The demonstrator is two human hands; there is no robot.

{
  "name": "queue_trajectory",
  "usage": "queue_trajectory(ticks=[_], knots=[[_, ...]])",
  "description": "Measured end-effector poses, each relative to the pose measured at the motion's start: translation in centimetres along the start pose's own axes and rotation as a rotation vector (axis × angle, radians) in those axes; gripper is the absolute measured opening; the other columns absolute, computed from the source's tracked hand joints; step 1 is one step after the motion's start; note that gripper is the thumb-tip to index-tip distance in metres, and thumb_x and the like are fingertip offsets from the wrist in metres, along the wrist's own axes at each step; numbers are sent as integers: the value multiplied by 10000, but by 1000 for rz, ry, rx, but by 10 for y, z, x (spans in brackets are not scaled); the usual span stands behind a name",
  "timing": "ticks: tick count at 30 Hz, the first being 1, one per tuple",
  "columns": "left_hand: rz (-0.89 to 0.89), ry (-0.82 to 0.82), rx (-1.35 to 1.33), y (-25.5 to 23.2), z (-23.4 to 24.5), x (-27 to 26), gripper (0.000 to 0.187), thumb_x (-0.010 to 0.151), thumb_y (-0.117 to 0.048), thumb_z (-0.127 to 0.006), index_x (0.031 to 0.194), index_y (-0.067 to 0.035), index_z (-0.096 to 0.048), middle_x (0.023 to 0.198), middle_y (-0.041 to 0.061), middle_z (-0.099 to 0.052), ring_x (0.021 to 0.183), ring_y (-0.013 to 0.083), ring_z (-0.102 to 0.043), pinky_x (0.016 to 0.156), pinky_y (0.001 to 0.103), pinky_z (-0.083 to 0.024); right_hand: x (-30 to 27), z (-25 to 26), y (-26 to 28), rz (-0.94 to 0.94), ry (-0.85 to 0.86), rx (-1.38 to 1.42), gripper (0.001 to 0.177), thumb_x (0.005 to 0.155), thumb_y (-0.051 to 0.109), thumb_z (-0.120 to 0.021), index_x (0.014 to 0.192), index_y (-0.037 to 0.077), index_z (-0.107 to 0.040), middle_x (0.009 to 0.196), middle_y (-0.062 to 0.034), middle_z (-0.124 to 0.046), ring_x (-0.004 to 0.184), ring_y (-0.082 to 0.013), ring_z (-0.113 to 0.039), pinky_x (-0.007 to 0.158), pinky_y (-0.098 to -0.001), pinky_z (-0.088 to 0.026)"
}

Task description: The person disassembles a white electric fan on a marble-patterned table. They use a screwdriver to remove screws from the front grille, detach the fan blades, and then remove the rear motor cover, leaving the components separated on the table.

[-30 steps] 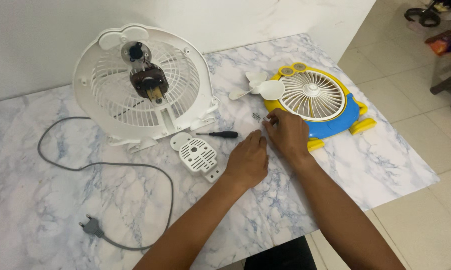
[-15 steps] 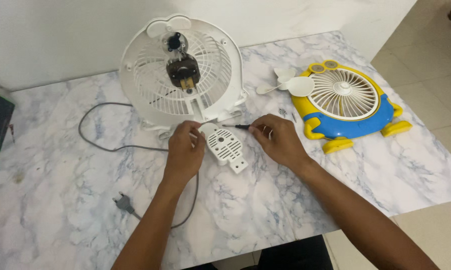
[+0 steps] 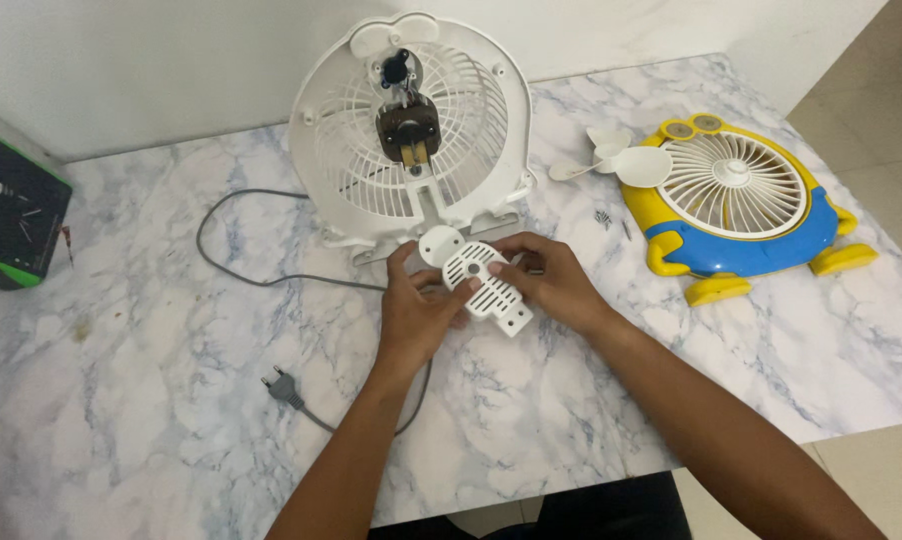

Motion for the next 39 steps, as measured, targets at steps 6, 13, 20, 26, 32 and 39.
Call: queue_trajectory(ticks=[6, 13, 20, 26, 32, 39], knots=[[-295, -46, -96, -9, 9, 3, 881, 855, -77, -792, 1556, -42, -260, 1140, 175, -690, 859, 163, -740, 636, 268, -623, 0, 2, -6, -45, 56, 250, 310, 982, 217, -656, 1191, -11, -687, 1063, -98, -728, 929, -137, -681, 809, -290, -565], [-330, -131, -64, -8, 21, 4, 897, 841, -73, -815, 1549, -58, -264, 1113, 148, -682, 809, 148, -715, 614, 268, -619, -2, -3, -11, -108, 107, 366, 290, 915, 84, -687, 1163, -66, -679, 1097, -145, -727, 969, -223, -717, 894, -358, -606], [-461, -111, -118, -8, 17, 0, 898, 855, -50, -815, 1556, -41, -254, 1117, 156, -673, 830, 140, -712, 666, 249, -601, -1, -3, -17, -117, 130, 431, 285, 938, 47, -670, 1196, -74, -655, 1098, -171, -725, 950, -253, -726, 885, -370, -610], [-448, -103, -123, -12, 16, -1, 899, 857, -47, -807, 1552, -42, -237, 1144, 166, -677, 846, 145, -712, 682, 253, -610, 2, -3, -19, -112, 114, 427, 293, 927, 34, -670, 1201, -68, -648, 1100, -165, -723, 958, -259, -727, 889, -370, -614], [-421, -101, -117, -13, 17, 2, 870, 854, -58, -800, 1524, -48, -245, 1150, 181, -685, 909, 169, -732, 695, 271, -613, 2, 2, -11, -37, 80, 340, 215, 959, 18, -656, 1157, -66, -658, 1109, -160, -721, 985, -216, -701, 912, -360, -596], [-478, -84, -55, -8, 20, 5, 759, 849, -9, -764, 1475, -35, -335, 1352, 162, -520, 1074, 212, -677, 772, 289, -623, -3, 18, 12, 188, -59, 143, 272, 892, -77, -685, 1155, -17, -650, 1151, -102, -700, 1072, -139, -659, 936, -285, -554]])
Point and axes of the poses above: each hand's wrist, its own x-axis towards the middle knuckle, its own z-axis out of the back of the hand, y = z × x, the point moved 8 cm from there along x, towards the middle knuckle
